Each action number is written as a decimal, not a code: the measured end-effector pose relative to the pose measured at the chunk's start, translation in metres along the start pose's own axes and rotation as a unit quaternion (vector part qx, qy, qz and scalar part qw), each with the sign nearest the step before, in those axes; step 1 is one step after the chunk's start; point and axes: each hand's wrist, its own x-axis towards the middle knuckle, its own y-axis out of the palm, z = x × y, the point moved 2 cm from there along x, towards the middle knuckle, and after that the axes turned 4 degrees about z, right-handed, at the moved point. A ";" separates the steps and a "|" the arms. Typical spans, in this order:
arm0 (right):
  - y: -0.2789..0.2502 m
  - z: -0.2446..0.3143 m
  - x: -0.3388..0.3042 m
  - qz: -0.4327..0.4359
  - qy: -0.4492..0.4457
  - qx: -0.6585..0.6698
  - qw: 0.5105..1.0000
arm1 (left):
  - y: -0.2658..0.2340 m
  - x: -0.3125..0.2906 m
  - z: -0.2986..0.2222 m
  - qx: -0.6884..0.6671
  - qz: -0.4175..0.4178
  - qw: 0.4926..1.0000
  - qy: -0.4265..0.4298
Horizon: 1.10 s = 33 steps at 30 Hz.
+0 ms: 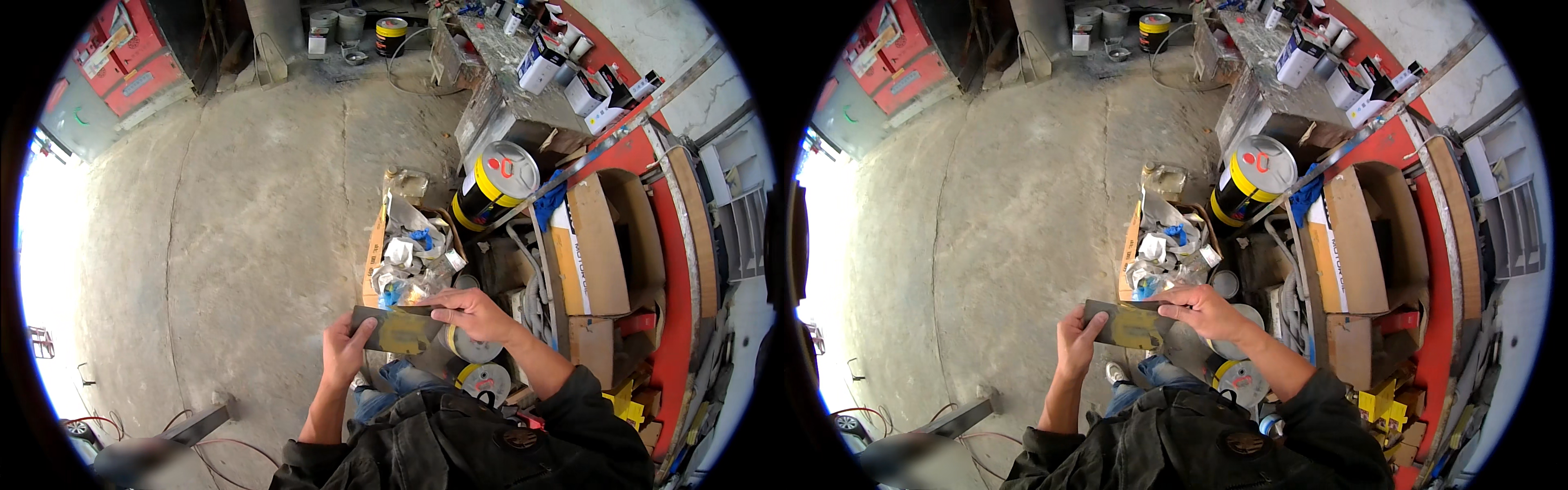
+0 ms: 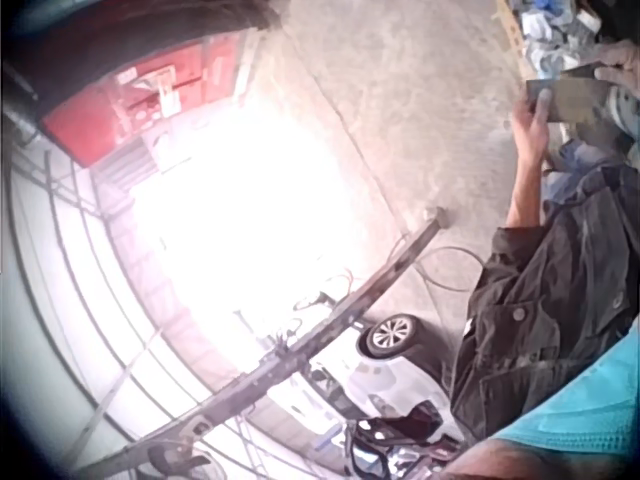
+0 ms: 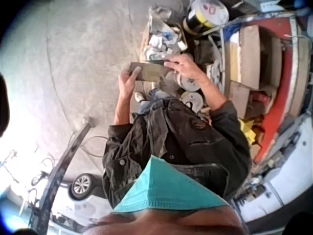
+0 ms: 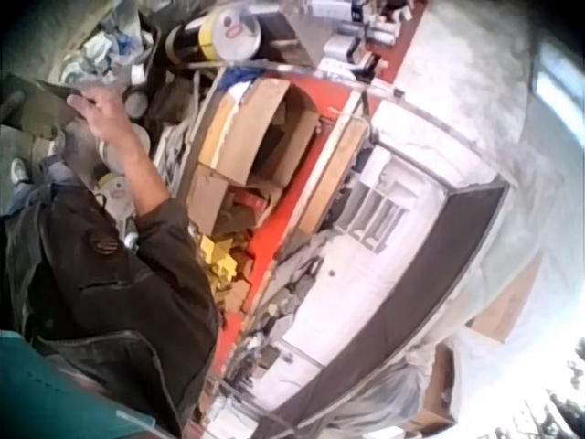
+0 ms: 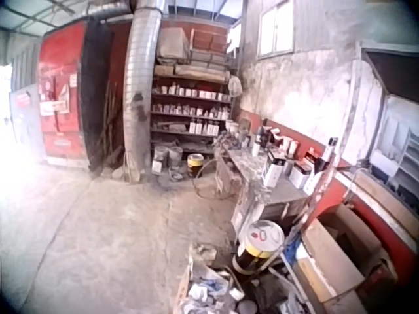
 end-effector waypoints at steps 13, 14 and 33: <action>0.044 0.004 0.062 0.042 0.109 0.331 0.936 | -0.049 -0.046 -0.036 -0.160 -0.003 0.987 -0.023; 0.066 0.007 0.071 0.091 0.135 0.391 0.906 | -0.048 -0.048 -0.042 -0.181 -0.009 0.983 -0.026; 0.365 0.116 0.231 0.104 -0.147 -0.045 0.983 | -0.234 -0.257 -0.041 0.106 -0.544 0.826 0.101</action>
